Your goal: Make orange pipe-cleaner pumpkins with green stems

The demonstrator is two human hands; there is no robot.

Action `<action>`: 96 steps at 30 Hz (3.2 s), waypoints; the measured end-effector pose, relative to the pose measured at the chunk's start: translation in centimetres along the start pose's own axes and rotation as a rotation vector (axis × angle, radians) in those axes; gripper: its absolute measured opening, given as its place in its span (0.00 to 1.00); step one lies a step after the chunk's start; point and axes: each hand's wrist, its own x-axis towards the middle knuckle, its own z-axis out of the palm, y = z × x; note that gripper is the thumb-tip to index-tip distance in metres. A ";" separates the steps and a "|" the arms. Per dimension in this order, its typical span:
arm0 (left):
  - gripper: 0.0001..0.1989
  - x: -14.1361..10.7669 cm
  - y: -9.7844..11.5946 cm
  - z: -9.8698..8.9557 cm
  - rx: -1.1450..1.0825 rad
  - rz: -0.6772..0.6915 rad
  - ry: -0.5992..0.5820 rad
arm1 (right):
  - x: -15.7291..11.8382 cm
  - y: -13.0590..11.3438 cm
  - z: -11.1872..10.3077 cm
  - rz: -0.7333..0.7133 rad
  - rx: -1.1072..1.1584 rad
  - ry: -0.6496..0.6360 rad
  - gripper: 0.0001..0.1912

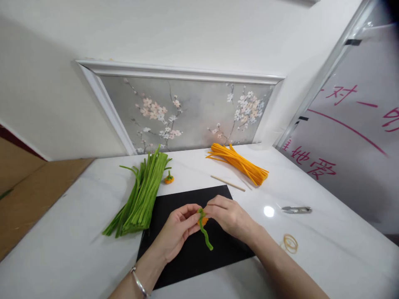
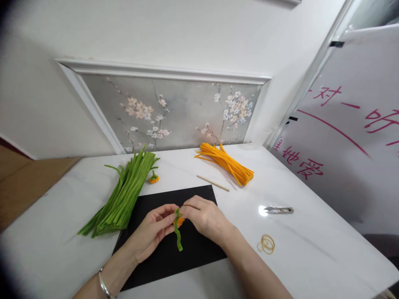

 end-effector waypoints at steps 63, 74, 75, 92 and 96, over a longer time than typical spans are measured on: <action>0.06 -0.4 -1.4 1.7 0.026 0.230 0.122 | 1.3 -2.8 1.1 0.831 0.545 0.061 0.10; 0.06 -0.7 -0.4 1.4 -0.021 0.073 -0.026 | 0.9 -1.5 -0.9 0.738 0.549 0.086 0.05; 0.06 -0.7 -0.3 1.3 0.006 0.066 -0.040 | 0.9 -1.6 -0.9 0.720 0.525 0.071 0.06; 0.06 -0.5 -0.9 1.6 0.182 0.306 0.168 | 0.7 -3.6 0.9 0.461 0.181 0.111 0.05; 0.08 -0.4 -1.1 1.5 0.303 0.343 0.202 | 0.4 -3.5 1.2 0.470 0.101 0.074 0.07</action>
